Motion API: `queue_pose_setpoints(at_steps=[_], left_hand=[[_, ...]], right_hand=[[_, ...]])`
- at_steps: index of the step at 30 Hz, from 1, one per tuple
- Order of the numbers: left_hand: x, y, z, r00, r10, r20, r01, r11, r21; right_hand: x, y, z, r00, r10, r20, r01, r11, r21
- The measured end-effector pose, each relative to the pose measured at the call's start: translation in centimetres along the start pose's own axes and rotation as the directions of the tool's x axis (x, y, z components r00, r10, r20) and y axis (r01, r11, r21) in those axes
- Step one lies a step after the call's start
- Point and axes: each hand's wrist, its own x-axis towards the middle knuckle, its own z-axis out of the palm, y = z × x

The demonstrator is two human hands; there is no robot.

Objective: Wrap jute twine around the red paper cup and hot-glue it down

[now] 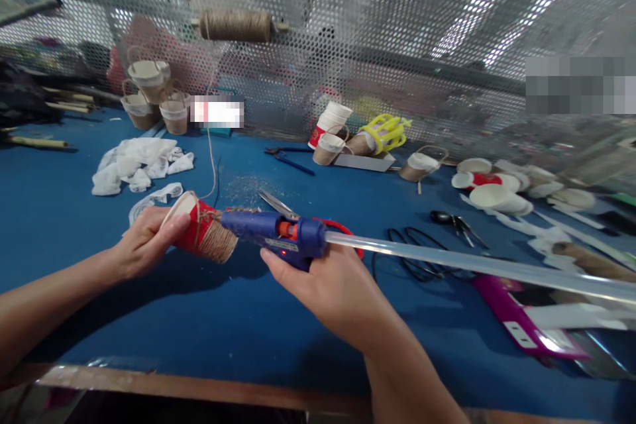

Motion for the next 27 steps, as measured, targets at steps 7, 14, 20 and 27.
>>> queue_pose_setpoints(at_steps=[7,14,20,27], left_hand=[[-0.10,0.11,-0.07,0.996,0.086,-0.018,-0.086,0.996,-0.006],[-0.22,0.47,-0.13,0.989,0.148,-0.009,-0.148,0.989,0.015],[-0.19,0.32,-0.18,0.995,0.100,0.012,-0.100,0.994,0.033],[-0.07,0.46,-0.06,0.999,-0.030,-0.013,0.030,0.999,-0.013]], right_hand=[[-0.20,0.31,-0.25,0.998,0.031,0.063,-0.034,0.998,0.056],[-0.05,0.61,-0.40,0.987,0.126,0.103,-0.133,0.989,0.069],[-0.34,0.54,-0.36,0.997,0.022,0.073,-0.029,0.996,0.086],[-0.23,0.13,-0.33,0.999,0.019,0.045,-0.020,0.999,0.034]])
